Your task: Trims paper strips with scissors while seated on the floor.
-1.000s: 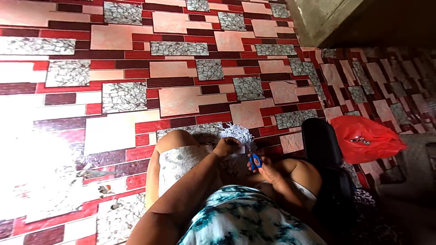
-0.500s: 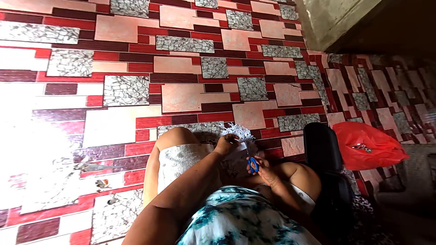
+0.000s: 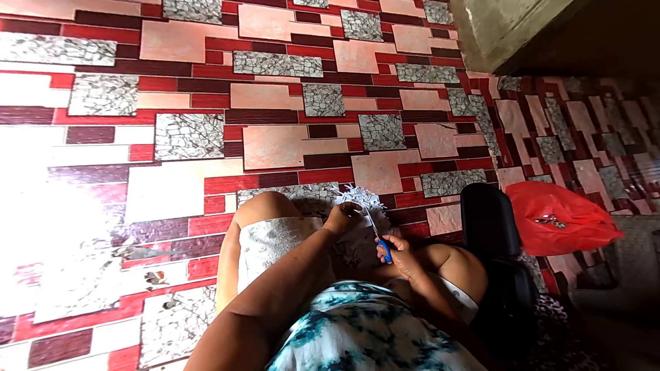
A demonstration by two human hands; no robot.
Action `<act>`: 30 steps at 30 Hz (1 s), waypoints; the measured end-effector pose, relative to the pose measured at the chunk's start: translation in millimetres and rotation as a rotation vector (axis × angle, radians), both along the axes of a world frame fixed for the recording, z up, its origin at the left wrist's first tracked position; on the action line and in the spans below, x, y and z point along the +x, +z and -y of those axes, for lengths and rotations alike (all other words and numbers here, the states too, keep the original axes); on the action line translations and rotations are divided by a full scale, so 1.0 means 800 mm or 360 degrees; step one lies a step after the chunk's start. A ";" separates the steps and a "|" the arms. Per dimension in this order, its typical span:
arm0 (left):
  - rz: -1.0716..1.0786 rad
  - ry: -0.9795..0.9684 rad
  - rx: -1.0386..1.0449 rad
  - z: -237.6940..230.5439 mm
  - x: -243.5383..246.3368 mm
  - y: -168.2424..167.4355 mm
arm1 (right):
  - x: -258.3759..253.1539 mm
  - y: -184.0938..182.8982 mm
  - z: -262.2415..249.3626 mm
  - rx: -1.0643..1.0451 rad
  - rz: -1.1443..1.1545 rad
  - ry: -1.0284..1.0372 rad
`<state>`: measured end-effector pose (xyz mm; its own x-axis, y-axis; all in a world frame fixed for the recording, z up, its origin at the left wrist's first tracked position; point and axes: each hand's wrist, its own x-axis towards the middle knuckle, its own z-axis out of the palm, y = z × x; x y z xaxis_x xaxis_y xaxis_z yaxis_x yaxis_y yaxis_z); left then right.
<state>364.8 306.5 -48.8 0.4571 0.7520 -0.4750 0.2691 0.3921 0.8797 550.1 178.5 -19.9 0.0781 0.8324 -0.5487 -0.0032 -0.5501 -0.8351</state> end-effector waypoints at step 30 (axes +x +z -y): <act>-0.0012 0.0024 -0.0050 0.000 0.003 -0.001 | 0.000 0.000 -0.004 -0.0117 0.0008 0.0168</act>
